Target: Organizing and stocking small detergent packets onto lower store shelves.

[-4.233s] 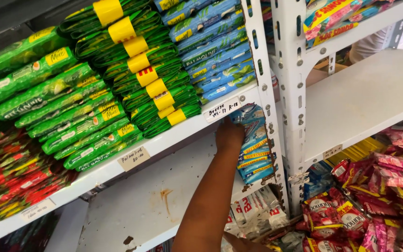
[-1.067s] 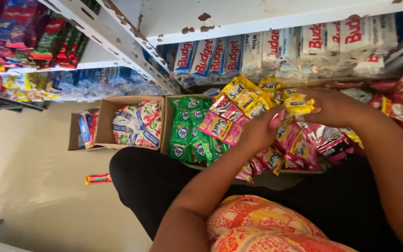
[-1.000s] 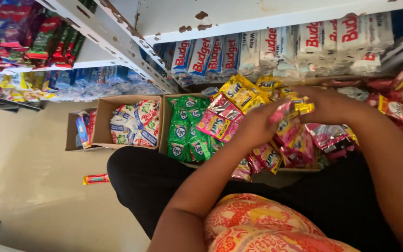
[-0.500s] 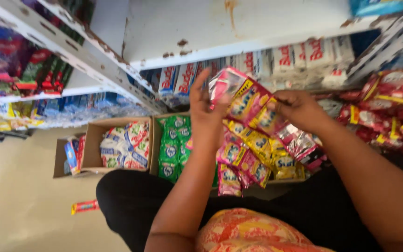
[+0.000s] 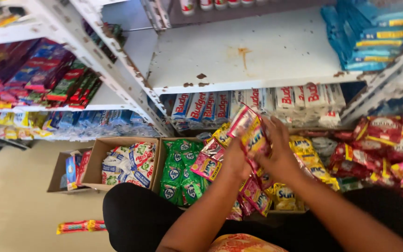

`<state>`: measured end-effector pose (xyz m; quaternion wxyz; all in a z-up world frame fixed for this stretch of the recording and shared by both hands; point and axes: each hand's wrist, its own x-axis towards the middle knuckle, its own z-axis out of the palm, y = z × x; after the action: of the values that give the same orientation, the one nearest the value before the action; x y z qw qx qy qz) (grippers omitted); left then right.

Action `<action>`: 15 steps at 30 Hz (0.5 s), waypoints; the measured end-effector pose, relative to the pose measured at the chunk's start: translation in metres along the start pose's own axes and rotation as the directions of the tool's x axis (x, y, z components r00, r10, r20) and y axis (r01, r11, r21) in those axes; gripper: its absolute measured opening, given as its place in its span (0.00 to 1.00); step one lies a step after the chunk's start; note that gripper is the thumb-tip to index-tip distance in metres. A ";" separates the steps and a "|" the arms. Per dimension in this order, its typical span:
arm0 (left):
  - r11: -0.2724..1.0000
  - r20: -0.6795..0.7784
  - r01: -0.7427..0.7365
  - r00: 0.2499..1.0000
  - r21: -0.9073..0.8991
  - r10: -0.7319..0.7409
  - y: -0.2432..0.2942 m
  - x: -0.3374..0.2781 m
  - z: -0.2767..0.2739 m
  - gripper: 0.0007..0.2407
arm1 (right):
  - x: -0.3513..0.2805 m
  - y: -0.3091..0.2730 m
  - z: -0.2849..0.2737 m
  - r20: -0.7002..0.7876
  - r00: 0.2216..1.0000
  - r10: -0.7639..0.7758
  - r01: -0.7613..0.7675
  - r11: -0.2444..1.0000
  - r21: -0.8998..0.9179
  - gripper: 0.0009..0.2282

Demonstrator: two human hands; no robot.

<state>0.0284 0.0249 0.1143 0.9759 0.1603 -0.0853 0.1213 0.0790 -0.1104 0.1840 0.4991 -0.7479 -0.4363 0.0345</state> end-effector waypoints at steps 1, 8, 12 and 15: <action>0.995 -0.188 0.019 0.982 0.102 0.001 0.000 -0.005 0.020 0.22 | -0.006 -0.012 0.007 -0.077 0.997 -0.033 0.028 0.998 -0.057 0.36; 0.998 -0.031 0.001 1.000 -0.070 -0.003 0.019 -0.031 0.039 0.23 | -0.040 -0.012 0.052 -0.316 0.942 0.111 -0.073 0.989 0.130 0.27; 0.996 -0.257 -0.066 0.965 -0.062 0.048 0.064 -0.033 0.057 0.19 | -0.049 -0.023 0.012 -0.207 0.826 0.525 -0.439 0.829 0.347 0.15; 0.966 -0.267 -0.150 0.942 0.210 0.205 0.098 -0.035 0.045 0.19 | -0.049 -0.034 -0.038 -0.398 0.837 0.375 -0.127 0.841 0.526 0.15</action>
<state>-0.0368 0.0926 0.1778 0.9435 0.2235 0.0547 0.2386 0.0461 -0.1671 0.2110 0.7518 -0.6371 -0.1689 0.0197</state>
